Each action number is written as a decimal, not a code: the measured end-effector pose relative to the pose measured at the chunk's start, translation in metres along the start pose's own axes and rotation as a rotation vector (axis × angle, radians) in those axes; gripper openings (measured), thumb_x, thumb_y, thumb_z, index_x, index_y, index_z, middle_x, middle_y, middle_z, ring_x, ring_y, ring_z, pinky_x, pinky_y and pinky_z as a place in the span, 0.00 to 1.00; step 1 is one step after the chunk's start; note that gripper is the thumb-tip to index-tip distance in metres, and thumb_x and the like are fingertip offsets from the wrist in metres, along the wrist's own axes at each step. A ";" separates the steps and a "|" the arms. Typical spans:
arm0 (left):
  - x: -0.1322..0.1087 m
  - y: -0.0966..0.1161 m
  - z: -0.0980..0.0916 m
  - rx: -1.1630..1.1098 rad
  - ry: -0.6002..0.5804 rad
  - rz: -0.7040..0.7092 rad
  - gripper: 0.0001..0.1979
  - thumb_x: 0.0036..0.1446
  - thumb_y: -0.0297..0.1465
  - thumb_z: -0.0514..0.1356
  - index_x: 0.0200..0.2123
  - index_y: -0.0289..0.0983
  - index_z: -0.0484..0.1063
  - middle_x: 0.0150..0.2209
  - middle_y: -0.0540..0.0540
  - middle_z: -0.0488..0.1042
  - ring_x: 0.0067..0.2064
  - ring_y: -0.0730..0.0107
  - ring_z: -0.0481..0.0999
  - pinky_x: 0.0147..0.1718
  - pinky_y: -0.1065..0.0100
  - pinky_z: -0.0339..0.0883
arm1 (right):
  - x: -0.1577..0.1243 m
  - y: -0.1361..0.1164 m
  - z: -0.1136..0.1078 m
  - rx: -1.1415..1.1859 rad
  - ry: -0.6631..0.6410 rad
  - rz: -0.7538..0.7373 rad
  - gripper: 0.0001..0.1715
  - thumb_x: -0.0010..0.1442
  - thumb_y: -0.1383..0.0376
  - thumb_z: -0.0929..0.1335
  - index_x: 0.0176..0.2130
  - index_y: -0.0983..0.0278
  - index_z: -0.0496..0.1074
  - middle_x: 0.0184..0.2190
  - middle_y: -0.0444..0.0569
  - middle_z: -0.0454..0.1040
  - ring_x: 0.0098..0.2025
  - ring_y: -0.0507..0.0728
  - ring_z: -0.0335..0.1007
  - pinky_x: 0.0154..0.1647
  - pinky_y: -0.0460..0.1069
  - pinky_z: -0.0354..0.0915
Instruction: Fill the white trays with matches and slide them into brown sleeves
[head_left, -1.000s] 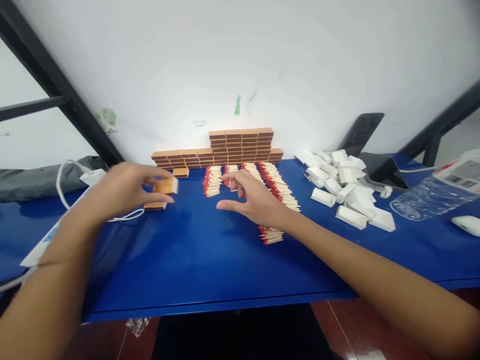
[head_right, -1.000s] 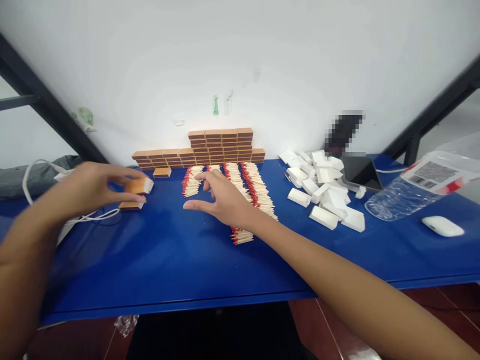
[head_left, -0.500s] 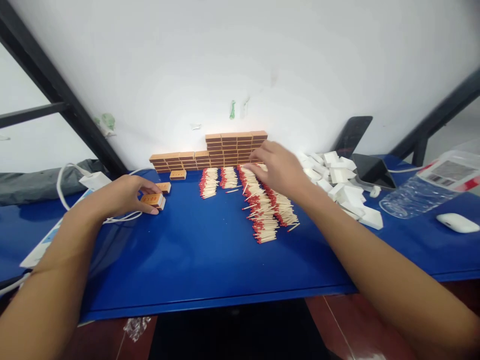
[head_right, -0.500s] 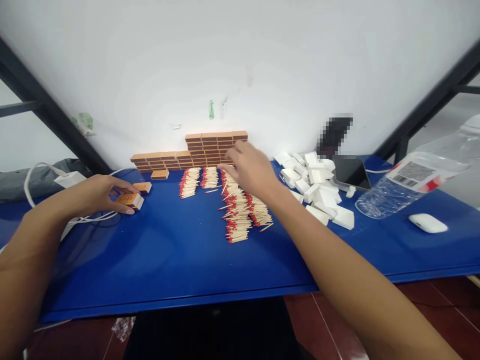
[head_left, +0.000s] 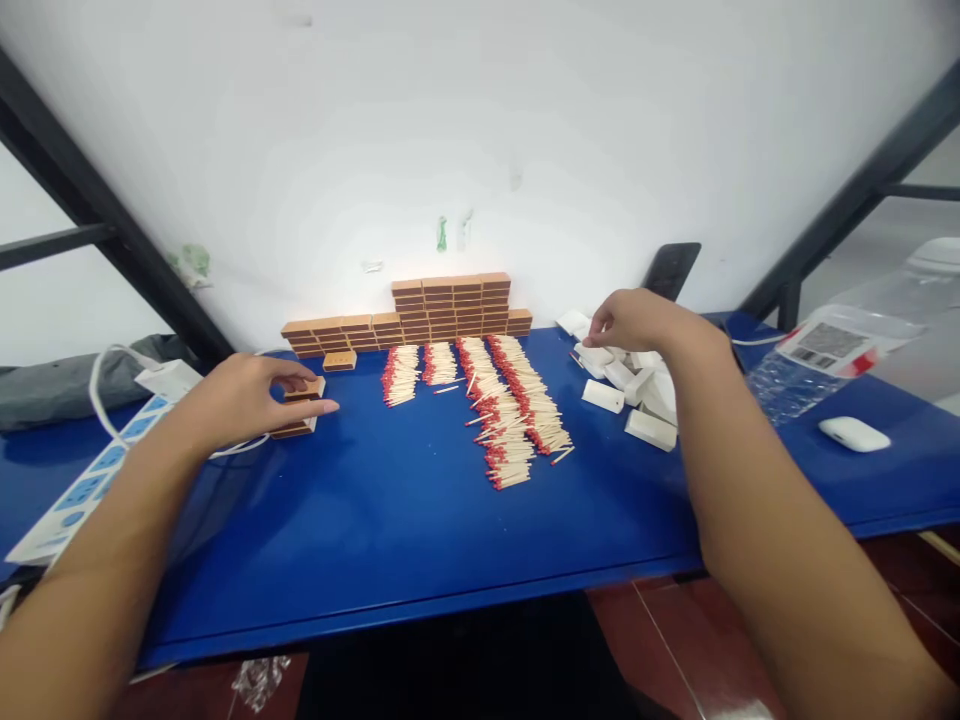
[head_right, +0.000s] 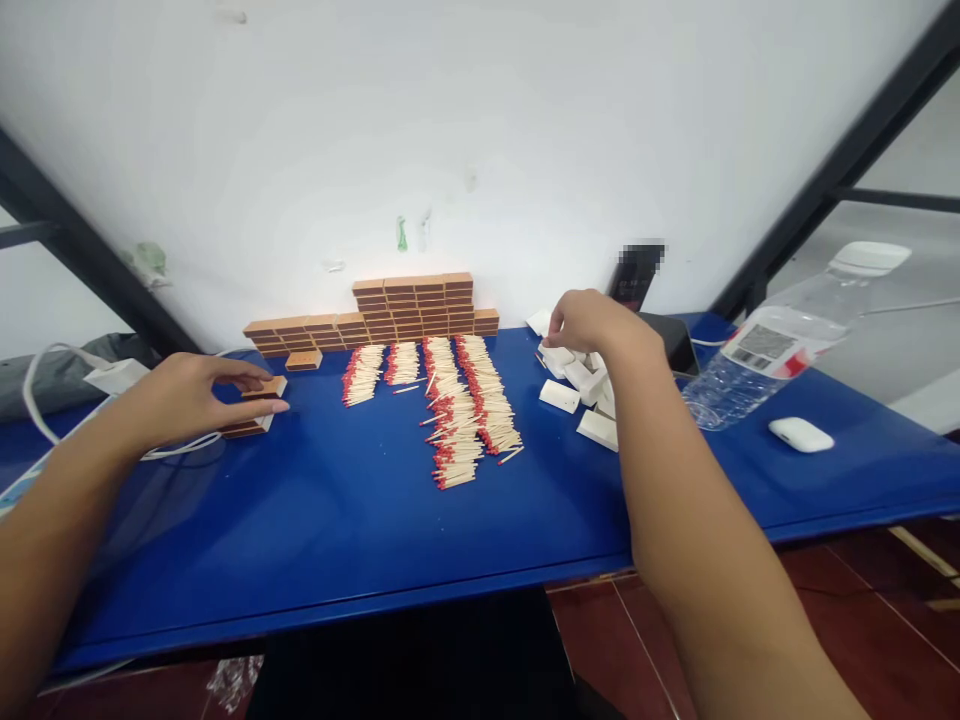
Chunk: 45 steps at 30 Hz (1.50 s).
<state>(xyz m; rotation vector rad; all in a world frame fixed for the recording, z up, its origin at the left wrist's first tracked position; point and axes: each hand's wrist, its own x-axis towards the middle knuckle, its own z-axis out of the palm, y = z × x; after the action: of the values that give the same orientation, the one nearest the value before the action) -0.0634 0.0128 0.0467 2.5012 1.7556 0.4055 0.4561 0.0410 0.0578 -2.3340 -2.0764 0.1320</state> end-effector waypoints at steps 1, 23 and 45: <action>0.000 0.003 0.001 0.048 0.042 0.019 0.30 0.55 0.60 0.67 0.43 0.40 0.86 0.40 0.43 0.86 0.43 0.52 0.84 0.43 0.60 0.70 | 0.001 -0.004 0.003 -0.010 -0.003 -0.003 0.10 0.61 0.60 0.76 0.39 0.63 0.85 0.40 0.55 0.85 0.38 0.60 0.79 0.38 0.52 0.70; 0.011 -0.008 0.035 0.187 0.319 0.210 0.22 0.67 0.48 0.57 0.48 0.41 0.84 0.47 0.40 0.85 0.50 0.45 0.83 0.50 0.50 0.75 | 0.005 -0.044 0.035 -0.230 -0.059 -0.003 0.16 0.68 0.62 0.70 0.49 0.71 0.82 0.47 0.67 0.83 0.48 0.66 0.81 0.43 0.54 0.68; 0.018 -0.017 0.034 0.166 0.111 0.066 0.27 0.63 0.51 0.58 0.50 0.39 0.84 0.51 0.38 0.85 0.52 0.41 0.83 0.51 0.50 0.75 | -0.058 -0.159 0.047 -0.014 0.019 -0.651 0.12 0.75 0.64 0.64 0.47 0.64 0.76 0.39 0.55 0.83 0.38 0.59 0.75 0.35 0.51 0.58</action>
<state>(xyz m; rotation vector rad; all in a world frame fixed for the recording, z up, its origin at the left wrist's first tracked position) -0.0649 0.0389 0.0140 2.7058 1.8199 0.4272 0.2880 0.0002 0.0243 -1.5342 -2.6903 0.0808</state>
